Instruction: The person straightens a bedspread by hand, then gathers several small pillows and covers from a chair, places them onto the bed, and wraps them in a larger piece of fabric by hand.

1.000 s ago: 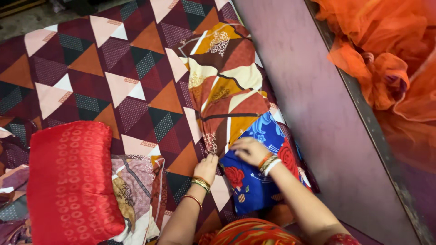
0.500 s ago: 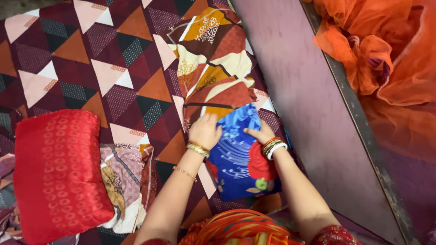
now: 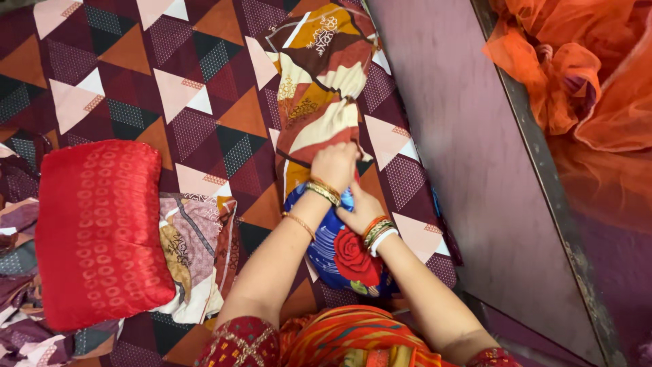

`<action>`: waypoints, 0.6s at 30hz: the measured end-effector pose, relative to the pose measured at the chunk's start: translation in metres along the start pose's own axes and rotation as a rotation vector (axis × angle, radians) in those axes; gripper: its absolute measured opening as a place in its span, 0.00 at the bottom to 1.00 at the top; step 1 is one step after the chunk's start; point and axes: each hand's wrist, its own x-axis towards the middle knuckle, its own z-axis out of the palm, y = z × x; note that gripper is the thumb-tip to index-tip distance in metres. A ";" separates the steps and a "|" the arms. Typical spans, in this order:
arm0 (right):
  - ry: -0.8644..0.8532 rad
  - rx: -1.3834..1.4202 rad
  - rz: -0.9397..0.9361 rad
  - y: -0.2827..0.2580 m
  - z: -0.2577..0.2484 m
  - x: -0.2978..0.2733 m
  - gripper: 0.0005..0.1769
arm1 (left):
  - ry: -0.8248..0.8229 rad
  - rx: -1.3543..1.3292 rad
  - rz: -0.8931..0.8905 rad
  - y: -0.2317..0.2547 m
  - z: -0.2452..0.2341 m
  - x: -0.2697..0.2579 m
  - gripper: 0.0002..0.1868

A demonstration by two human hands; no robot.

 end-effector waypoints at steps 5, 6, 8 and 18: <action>-0.126 -0.306 -0.015 0.017 0.043 0.014 0.29 | -0.124 -0.088 0.039 0.026 -0.006 -0.040 0.08; -0.139 -0.351 -0.005 0.023 0.049 0.018 0.29 | -0.164 -0.126 0.027 0.032 -0.007 -0.047 0.07; -0.135 -0.412 0.031 0.041 0.056 0.023 0.28 | -0.246 -0.201 -0.001 0.047 -0.011 -0.064 0.06; -0.162 -0.466 0.317 0.109 0.042 0.065 0.31 | -0.181 -0.547 -0.116 0.057 -0.049 -0.131 0.06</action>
